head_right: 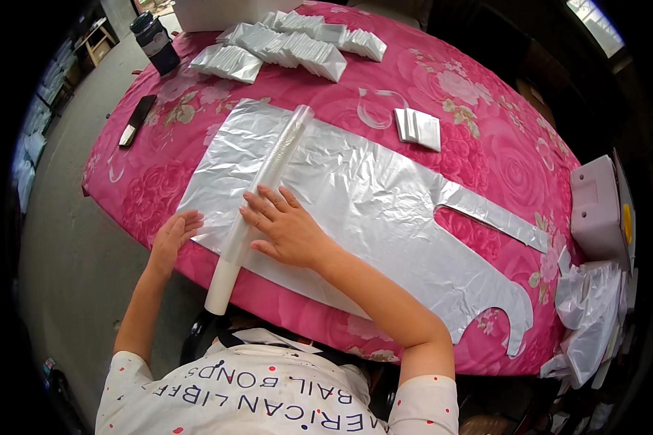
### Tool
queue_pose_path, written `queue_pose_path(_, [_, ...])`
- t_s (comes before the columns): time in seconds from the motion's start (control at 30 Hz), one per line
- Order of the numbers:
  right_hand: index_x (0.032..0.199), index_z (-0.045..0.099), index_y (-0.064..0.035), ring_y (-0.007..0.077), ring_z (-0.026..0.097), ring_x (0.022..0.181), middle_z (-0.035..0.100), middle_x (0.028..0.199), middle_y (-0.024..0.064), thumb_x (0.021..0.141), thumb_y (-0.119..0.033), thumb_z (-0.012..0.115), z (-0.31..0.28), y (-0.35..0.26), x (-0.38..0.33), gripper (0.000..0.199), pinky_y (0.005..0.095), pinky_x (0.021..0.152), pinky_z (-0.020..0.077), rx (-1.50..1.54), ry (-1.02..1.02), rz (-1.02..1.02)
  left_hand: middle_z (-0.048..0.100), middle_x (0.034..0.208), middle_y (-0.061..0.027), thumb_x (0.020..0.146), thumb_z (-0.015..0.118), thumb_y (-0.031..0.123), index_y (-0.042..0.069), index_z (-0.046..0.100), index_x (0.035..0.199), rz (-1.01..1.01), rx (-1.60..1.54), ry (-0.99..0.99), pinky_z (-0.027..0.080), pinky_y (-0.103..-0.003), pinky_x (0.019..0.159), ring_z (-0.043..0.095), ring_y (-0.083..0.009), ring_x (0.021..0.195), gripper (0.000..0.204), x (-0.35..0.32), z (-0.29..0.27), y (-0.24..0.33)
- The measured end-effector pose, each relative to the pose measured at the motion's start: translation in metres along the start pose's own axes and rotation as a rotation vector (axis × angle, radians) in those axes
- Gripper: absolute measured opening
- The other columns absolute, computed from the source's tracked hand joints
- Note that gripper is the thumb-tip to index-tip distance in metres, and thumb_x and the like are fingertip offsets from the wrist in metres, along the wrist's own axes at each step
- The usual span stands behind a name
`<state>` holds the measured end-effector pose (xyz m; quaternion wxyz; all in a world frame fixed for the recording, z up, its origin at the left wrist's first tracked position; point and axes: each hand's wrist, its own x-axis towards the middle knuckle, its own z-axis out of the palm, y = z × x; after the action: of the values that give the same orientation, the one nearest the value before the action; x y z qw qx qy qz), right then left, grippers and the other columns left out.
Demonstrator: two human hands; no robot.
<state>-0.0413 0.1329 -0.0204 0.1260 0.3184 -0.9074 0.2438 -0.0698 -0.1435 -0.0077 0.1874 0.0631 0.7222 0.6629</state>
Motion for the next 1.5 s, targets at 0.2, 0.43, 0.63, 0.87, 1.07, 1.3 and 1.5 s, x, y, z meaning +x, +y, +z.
queue_pose_path(0.2, [0.121,0.054,-0.0065,0.0284,0.029,0.132,0.045,0.133,0.0118,0.086,-0.038,0.048,0.048,-0.013,0.101,0.047,0.0466,0.108,0.0168,0.032,-0.105,-0.006,0.052,0.114,-0.0154,0.089,0.05,0.013,-0.006,0.043,0.123,0.117,0.408,0.116,0.042,-0.032,0.09,0.053,-0.024,0.103,0.04,-0.05,0.019,0.004])
queue_pose_path(0.43, [0.128,0.042,0.0044,0.0363,0.019,0.134,0.029,0.139,0.0257,0.076,-0.016,0.05,0.097,-0.045,0.157,0.056,0.0467,0.11,0.0099,0.068,0.334,0.459,0.05,0.108,-0.024,0.07,0.073,0.02,-0.004,0.028,0.132,0.059,1.023,0.408,0.043,-0.041,0.084,0.051,-0.0363,0.098,0.08,-0.046,0.015,-0.004])
queue_pose_path(0.63, [0.14,0.009,0.0039,0.0364,0.024,0.13,0.017,0.14,0.0279,0.075,-0.009,0.056,0.093,-0.041,0.139,0.081,0.0472,0.107,0.0196,0.663,0.682,0.671,0.06,0.094,-0.0121,0.066,0.078,0.013,-0.003,0.042,0.121,-0.069,0.183,0.253,0.048,-0.028,0.074,0.061,-0.0197,0.081,0.068,-0.054,0.015,-0.004])
queue_pose_path(0.87, [0.128,0.029,-0.0013,0.014,0.057,0.077,0.055,0.086,0.0061,0.075,-0.022,0.067,-0.02,-0.051,0.104,0.068,0.0312,0.072,0.0507,1.965,0.414,0.5,0.061,0.098,-0.0173,0.076,0.068,0.043,-0.004,0.045,0.122,-0.216,-1.018,-0.457,0.054,-0.028,0.058,0.062,-0.0187,0.071,0.07,-0.062,0.053,0.01])
queue_pose_path(1.07, [0.121,0.035,0.0033,0.0152,0.059,0.074,0.056,0.082,0.0068,0.073,-0.017,0.071,-0.06,-0.058,0.069,0.063,0.0301,0.069,0.0501,1.577,0.518,0.654,0.057,0.108,-0.0143,0.08,0.06,0.047,-0.003,0.04,0.127,-0.168,-0.496,-0.502,0.049,-0.028,0.07,0.057,-0.0145,0.082,0.071,-0.042,0.082,0.035])
queue_pose_path(1.3, [0.113,0.041,0.0031,0.0154,0.059,0.075,0.058,0.083,0.0077,0.074,-0.013,0.072,-0.039,-0.056,0.04,0.052,0.0292,0.068,0.0483,1.302,0.634,0.678,0.059,0.094,-0.0076,0.08,0.065,0.021,-0.001,0.047,0.118,0.139,0.132,-0.054,0.045,-0.029,0.072,0.056,-0.0141,0.081,0.047,-0.033,0.122,0.026])
queue_pose_path(1.5, [0.114,0.042,0.0026,0.0176,0.06,0.079,0.059,0.089,0.0098,0.077,-0.02,0.071,-0.048,-0.009,0.001,0.053,0.0303,0.071,0.0492,1.325,0.715,0.805,0.056,0.078,-0.0064,0.074,0.067,0.014,0.0,0.05,0.108,-0.334,-0.056,-0.516,0.049,-0.027,0.059,0.057,-0.0129,0.061,0.041,-0.042,0.102,0.024])
